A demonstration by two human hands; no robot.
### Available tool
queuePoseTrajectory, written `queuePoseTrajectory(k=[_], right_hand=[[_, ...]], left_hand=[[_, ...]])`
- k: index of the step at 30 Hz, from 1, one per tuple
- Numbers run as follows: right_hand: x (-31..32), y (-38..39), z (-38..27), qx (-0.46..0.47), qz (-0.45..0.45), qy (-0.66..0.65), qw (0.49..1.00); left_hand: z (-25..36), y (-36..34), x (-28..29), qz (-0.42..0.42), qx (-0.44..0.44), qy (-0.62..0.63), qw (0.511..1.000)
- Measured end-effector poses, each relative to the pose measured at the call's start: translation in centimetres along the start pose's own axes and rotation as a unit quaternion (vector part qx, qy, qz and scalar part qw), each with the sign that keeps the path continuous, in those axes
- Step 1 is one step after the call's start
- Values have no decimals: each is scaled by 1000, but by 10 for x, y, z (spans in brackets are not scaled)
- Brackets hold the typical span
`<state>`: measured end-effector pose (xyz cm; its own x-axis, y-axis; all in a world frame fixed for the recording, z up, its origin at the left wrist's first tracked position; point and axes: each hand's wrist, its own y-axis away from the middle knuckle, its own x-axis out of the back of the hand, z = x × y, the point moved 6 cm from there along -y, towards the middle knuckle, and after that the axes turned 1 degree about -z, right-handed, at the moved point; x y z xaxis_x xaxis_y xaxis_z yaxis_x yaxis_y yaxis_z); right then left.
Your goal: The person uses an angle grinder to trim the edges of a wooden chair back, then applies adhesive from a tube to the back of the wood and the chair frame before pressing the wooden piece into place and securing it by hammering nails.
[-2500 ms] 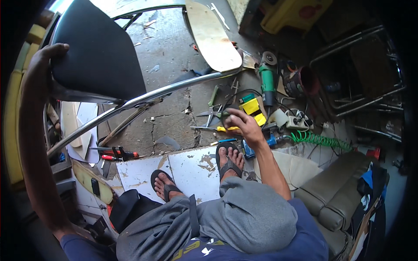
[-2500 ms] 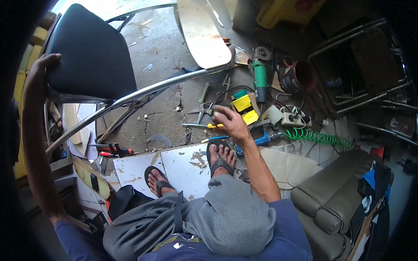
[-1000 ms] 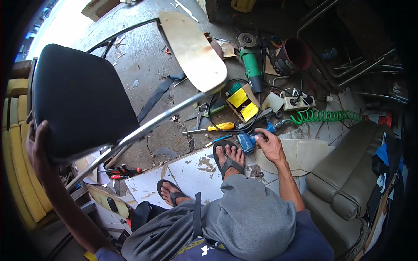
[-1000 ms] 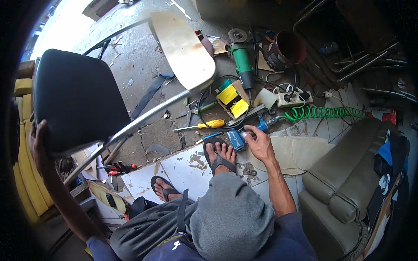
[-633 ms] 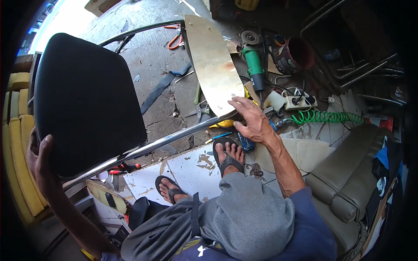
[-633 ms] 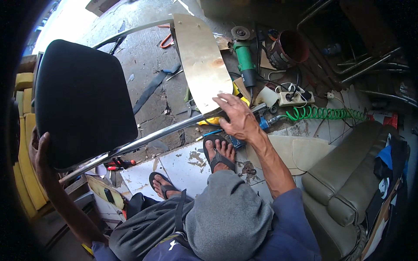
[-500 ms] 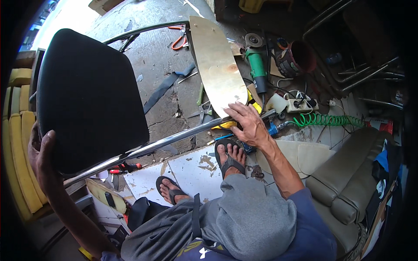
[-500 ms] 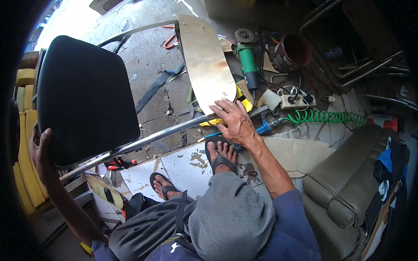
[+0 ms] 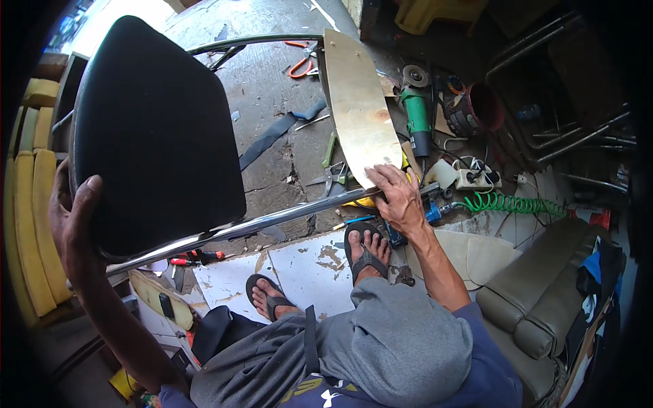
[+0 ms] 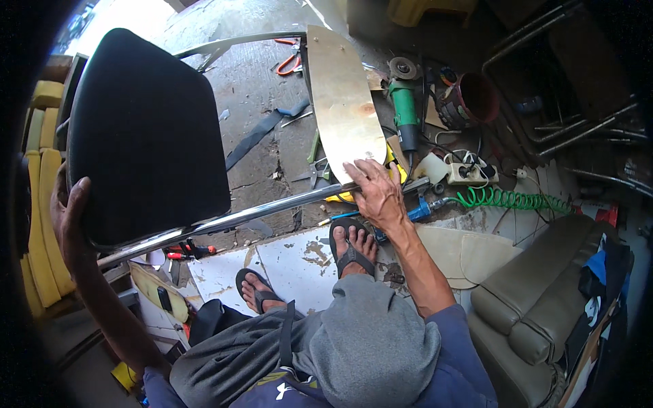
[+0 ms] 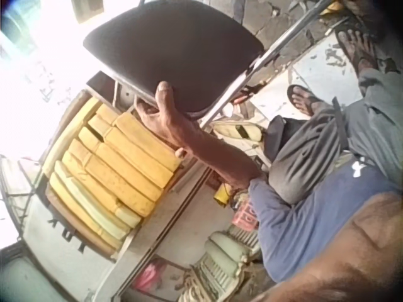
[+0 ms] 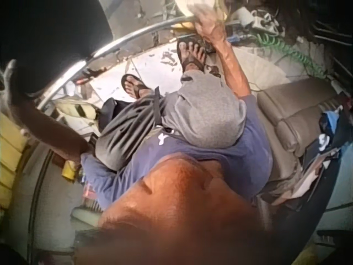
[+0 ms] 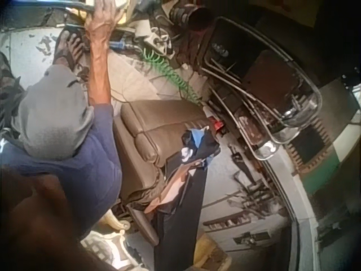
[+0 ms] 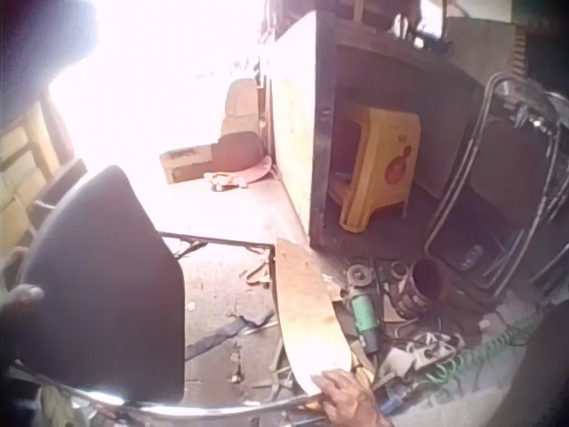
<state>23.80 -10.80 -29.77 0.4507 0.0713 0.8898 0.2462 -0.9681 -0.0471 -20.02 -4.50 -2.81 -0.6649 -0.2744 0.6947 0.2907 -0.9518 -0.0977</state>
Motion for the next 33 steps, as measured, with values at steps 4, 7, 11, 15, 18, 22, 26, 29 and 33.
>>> queuePoseTrajectory(k=[4,7,11,15,18,22,26,29,33], right_hand=[[-9,3,6,31,53,41,997],[-10,1,5,40,60,26,997],[-7,0,4,26,42,19,999],[5,-9,15,6,-17,-116,993],[8,-24,42,-87,-79,-245,962],[11,-67,81,-163,17,-247,955],[11,-99,76,-172,38,-240,955],[-3,-93,71,-173,50,-281,943],[9,-61,59,-192,93,-277,937]], left_hand=[[3,2,-2,10,-6,0,1000],[-1,3,0,19,13,-2,1000],[5,5,-4,15,3,-17,1000],[13,6,-8,6,-8,-4,1000],[17,9,-7,6,-10,-9,1000],[19,9,-9,7,-13,0,1000],[22,10,-13,3,-22,16,1000],[23,3,-19,-40,-30,34,998],[18,-2,-12,-55,-26,-7,998]])
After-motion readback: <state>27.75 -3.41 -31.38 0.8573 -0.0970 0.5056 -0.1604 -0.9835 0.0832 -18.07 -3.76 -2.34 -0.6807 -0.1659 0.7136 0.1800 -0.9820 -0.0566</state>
